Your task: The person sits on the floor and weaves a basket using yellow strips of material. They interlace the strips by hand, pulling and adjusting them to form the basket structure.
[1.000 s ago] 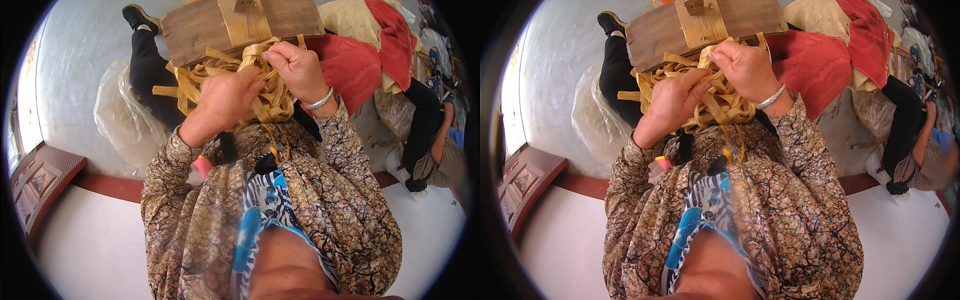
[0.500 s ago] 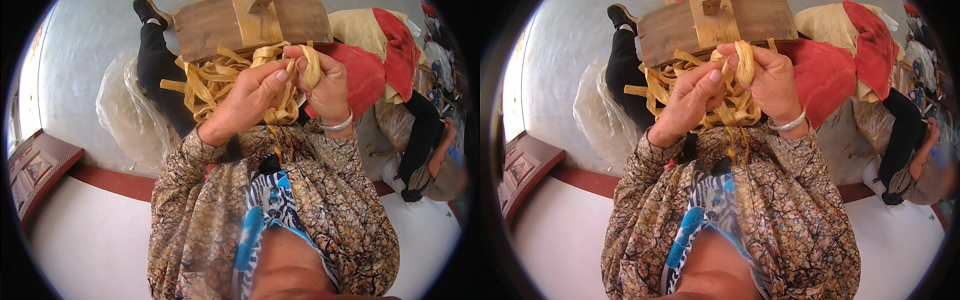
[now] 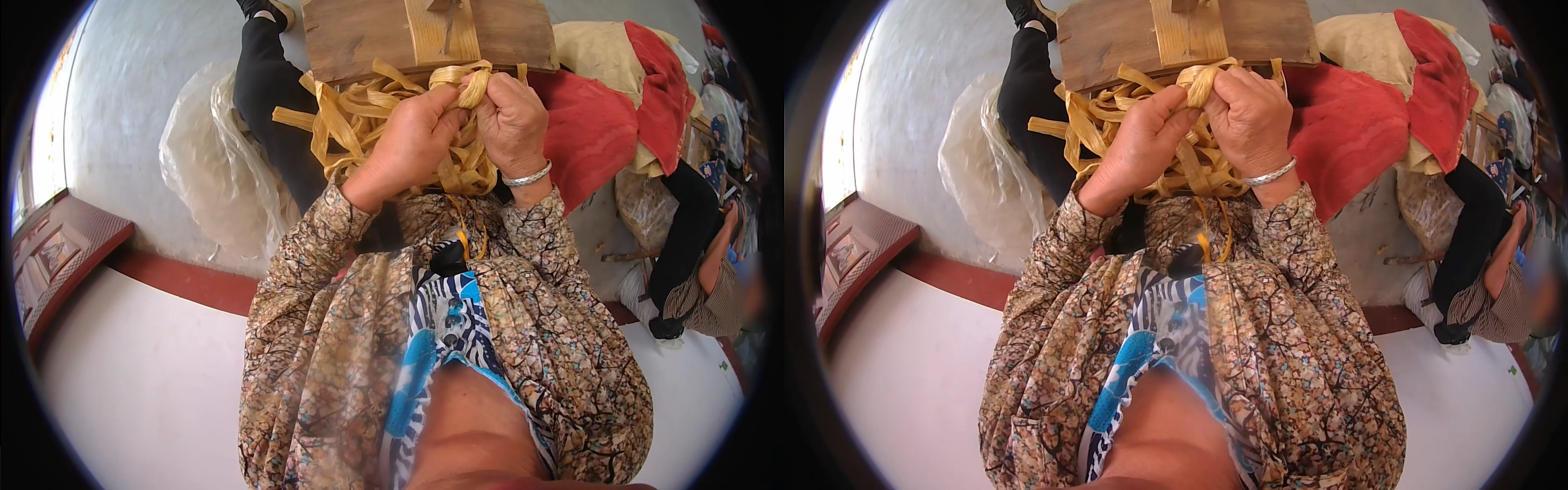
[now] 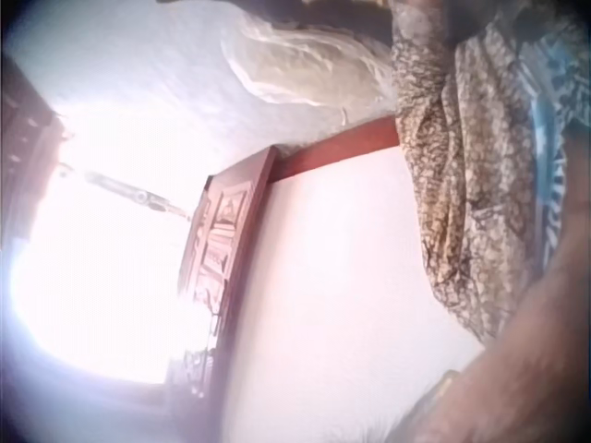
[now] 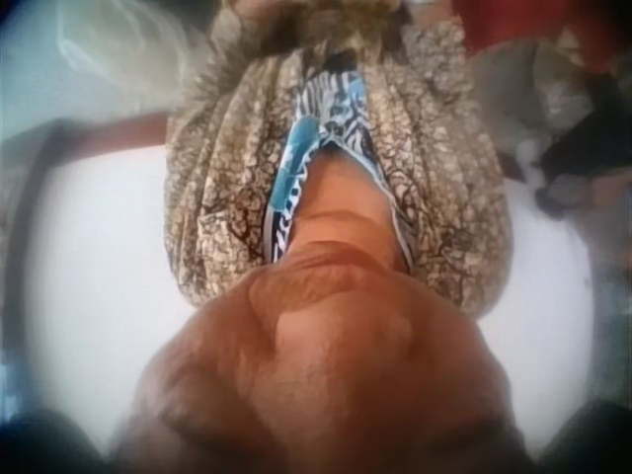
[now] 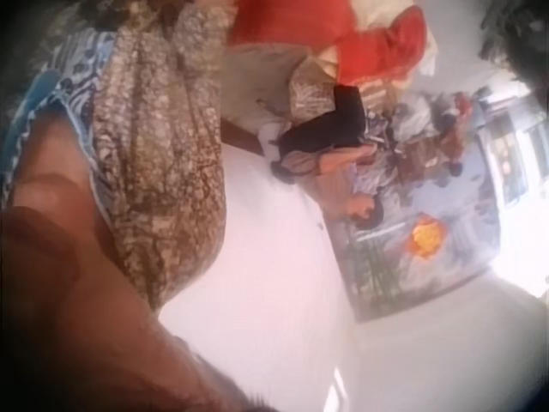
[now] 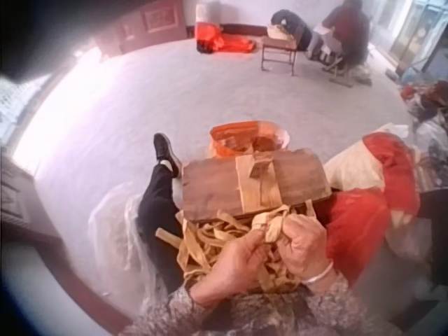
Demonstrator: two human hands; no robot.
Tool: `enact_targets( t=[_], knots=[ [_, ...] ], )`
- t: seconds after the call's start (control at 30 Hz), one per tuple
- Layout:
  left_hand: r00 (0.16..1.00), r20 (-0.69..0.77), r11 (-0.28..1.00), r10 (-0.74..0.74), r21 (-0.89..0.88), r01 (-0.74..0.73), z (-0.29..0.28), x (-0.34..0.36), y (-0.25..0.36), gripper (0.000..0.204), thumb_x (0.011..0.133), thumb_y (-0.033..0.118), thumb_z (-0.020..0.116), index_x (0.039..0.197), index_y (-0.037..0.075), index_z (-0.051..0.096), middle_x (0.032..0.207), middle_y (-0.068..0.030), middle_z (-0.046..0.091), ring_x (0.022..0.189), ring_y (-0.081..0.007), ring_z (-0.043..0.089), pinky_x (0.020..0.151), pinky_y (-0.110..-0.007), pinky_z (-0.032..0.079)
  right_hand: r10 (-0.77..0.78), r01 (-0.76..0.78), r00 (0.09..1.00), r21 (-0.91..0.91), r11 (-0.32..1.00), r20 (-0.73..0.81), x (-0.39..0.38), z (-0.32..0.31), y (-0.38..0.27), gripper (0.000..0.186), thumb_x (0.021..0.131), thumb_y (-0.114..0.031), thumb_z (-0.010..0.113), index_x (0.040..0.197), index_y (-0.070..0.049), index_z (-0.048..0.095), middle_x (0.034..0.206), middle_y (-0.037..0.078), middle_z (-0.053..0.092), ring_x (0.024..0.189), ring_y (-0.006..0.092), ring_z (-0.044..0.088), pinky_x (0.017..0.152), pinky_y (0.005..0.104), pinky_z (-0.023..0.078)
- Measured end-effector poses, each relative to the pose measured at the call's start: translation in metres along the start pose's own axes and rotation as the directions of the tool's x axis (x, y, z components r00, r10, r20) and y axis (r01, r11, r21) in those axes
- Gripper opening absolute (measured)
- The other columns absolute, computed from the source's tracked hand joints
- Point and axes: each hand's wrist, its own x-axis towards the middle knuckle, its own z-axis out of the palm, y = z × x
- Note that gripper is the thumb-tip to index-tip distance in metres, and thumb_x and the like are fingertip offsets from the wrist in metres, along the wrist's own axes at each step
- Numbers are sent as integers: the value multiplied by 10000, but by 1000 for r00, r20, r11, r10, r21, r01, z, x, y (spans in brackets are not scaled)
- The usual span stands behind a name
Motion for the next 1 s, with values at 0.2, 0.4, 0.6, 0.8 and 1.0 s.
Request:
enact_targets(
  t=[0.2,0.4,0.6,0.8,1.0],
  knots=[
    [899,36,685,435,635,-357,-1,-18,-13,363,711,53,624,1071,19,585,783,-106,594,677,-258,624,547,-360,487,331,-575,818,660,483,471,-40,18,3,223,948,-262,592,951,-50,661,805,5,642,676,163,558,657,310,471],
    [937,-110,886,331,377,-269,18,-22,-17,397,824,40,644,1213,30,572,1073,-146,631,851,-328,652,690,-347,532,165,-683,595,603,-413,787,-41,12,3,292,991,-224,527,1162,-3,610,1058,45,651,973,135,602,828,255,475],
    [983,-42,956,178,243,-163,0,-14,24,367,850,93,647,1202,26,571,1123,-160,614,886,-345,643,707,-360,524,281,-570,767,814,-112,577,-34,16,4,185,926,-50,562,1071,33,641,1159,62,604,1053,165,573,897,273,458],
    [995,-100,921,29,390,12,3,0,29,228,905,213,589,1045,35,609,878,-147,656,719,-361,636,594,-417,492,144,-150,988,591,793,57,-20,10,-6,94,861,65,564,922,60,636,1176,110,552,1009,177,566,869,257,463],
    [946,-9,758,-324,-600,254,12,-6,9,303,1006,255,490,926,-7,619,657,43,481,594,-48,430,522,-225,376,320,-213,946,850,481,57,-10,13,-13,108,882,54,572,942,63,661,1177,88,523,1040,157,533,886,248,454]
  ],
)
